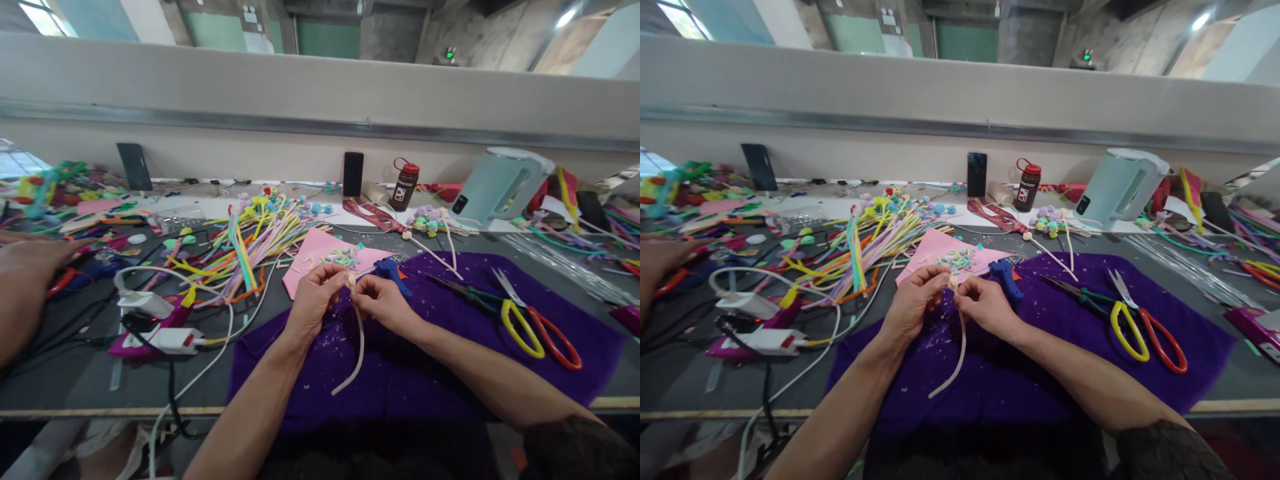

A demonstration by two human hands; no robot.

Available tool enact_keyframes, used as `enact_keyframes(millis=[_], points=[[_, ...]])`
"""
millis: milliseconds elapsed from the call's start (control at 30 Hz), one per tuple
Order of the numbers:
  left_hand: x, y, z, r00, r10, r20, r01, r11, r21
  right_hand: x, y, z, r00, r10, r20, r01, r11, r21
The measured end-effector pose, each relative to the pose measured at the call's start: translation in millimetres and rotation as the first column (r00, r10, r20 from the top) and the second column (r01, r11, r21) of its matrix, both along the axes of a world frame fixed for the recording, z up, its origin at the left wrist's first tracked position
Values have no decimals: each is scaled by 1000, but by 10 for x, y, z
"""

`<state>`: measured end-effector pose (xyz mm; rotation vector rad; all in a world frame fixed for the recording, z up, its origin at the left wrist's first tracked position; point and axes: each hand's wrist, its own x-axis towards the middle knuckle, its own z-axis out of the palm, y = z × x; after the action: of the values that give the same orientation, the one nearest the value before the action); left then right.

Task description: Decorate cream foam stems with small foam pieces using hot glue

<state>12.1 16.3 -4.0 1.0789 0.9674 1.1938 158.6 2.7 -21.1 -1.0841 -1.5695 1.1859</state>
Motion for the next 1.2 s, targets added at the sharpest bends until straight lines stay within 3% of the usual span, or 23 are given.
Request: enact_keyframes(millis=[900, 1067, 1200], points=[[-13, 29, -21, 1000, -5, -28, 5, 1000, -6, -1, -1, 10, 999, -3, -42, 1, 999, -42], [-20, 71, -28, 997, 69, 43, -69, 998, -6, 12, 11, 12, 997, -6, -74, 1, 997, -71], [-10, 66, -60, 994, -106, 37, 109, 989, -96, 29, 23, 20, 995, -25, -100, 16, 996, -87]])
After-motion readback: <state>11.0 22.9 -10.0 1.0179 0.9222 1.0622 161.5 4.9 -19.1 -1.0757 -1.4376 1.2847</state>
